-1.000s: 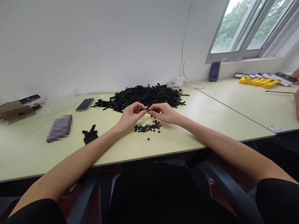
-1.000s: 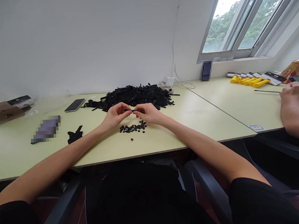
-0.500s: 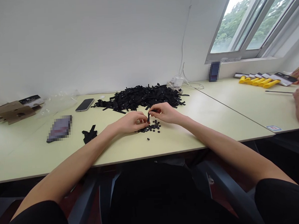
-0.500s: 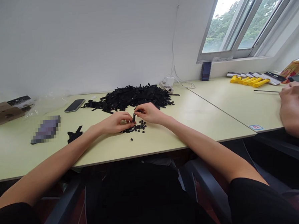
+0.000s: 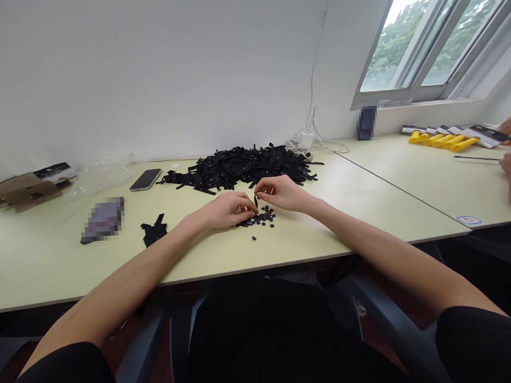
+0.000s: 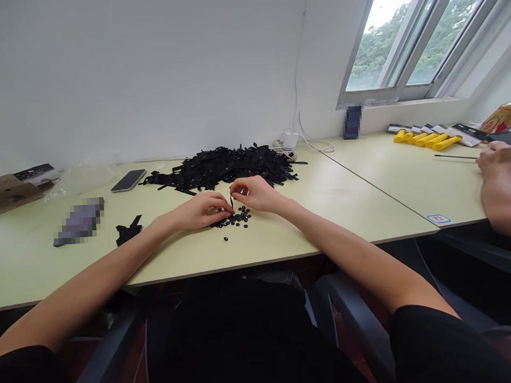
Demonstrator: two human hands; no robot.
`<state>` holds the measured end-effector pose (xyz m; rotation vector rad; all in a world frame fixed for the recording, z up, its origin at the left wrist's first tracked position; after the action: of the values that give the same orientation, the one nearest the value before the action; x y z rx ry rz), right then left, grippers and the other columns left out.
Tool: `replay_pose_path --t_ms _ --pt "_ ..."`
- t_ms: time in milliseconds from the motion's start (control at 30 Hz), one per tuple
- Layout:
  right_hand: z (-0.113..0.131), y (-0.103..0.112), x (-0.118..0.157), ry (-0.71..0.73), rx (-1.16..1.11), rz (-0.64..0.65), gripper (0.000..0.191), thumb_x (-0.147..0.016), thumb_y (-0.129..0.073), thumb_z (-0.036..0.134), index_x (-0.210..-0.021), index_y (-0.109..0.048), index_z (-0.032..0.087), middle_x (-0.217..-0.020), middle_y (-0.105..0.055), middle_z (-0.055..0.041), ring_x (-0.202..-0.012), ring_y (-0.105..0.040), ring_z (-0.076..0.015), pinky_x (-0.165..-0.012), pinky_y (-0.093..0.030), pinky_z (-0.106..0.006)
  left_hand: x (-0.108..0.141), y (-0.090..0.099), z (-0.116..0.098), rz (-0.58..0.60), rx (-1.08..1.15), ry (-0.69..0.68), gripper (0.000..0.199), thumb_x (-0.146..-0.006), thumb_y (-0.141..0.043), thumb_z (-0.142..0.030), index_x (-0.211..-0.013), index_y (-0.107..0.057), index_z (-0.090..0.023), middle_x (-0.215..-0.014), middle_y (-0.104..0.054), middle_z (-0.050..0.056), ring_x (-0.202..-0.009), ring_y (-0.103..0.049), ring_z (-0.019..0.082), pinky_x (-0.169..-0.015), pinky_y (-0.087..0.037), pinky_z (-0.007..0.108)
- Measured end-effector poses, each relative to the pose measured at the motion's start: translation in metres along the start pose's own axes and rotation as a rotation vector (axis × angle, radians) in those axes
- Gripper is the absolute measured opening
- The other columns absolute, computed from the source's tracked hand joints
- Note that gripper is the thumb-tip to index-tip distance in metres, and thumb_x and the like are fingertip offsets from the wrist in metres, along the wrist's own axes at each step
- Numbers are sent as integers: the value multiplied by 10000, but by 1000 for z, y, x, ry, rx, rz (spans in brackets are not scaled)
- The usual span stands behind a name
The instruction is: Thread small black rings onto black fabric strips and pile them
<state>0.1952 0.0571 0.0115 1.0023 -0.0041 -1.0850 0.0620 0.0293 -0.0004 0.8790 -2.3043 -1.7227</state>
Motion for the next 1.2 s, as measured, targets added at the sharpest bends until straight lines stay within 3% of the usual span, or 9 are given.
replay_pose_path --t_ms 133,233,333,467,767,967,1200 --pt "0 0 0 -12 -2 -1 150 -905 -642 288 -895 -739 174 -852 -760 -55 -735 -651 -164 -714 -477 -315 -2 -1 4 -38 -5 35 246 -1002 -577 -342 -1007 -781 -204 -971 -747 50 -818 -680 175 -779 -483 304" --pt "2 1 0 -5 -4 4 144 -900 -645 284 -874 -727 169 -817 -740 -50 -718 -635 -158 -704 -469 -310 0 5 17 -106 -14 162 236 -980 -586 -340 -935 -765 -192 -863 -745 39 -760 -658 181 -701 -453 305" --pt "4 -1 1 4 -28 35 166 -910 -647 312 -883 -722 167 -813 -729 -51 -716 -627 -156 -696 -465 -305 6 15 34 -248 23 318 234 -964 -598 -349 -964 -772 -192 -942 -767 54 -832 -665 201 -717 -451 310" --pt "6 -4 2 15 -60 66 194 -922 -649 346 -909 -720 166 -816 -725 -49 -715 -624 -154 -682 -463 -293 9 19 46 -402 274 382 335 -962 -632 -486 -977 -783 -187 -978 -772 60 -846 -653 193 -742 -453 306" --pt "4 -4 2 0 -46 18 245 -942 -645 389 -869 -704 163 -762 -697 -38 -676 -582 -140 -644 -422 -282 2 8 36 -372 505 343 404 -936 -674 -556 -1006 -809 -182 -914 -751 63 -775 -605 165 -688 -422 294" --pt "2 -3 1 -17 -26 13 245 -950 -629 380 -877 -717 163 -747 -702 -40 -657 -567 -140 -624 -403 -284 3 6 35 -350 611 324 381 -836 -807 -507 -1041 -794 -186 -1017 -773 87 -912 -689 213 -797 -492 319" --pt "4 -7 2 -26 -43 66 268 -966 -608 390 -917 -738 160 -781 -730 -54 -683 -621 -155 -642 -440 -289 5 12 34 -378 439 357 321 -917 -698 -476 -986 -799 -179 -807 -717 35 -669 -553 138 -621 -374 286"
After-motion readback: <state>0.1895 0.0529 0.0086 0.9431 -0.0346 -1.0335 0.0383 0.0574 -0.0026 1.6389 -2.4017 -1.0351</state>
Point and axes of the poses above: each hand's wrist, its own x-axis away from the middle knuckle, its own y-axis out of the back of the hand, z = x × y, the point moved 8 cm from there along -x, towards the middle knuckle
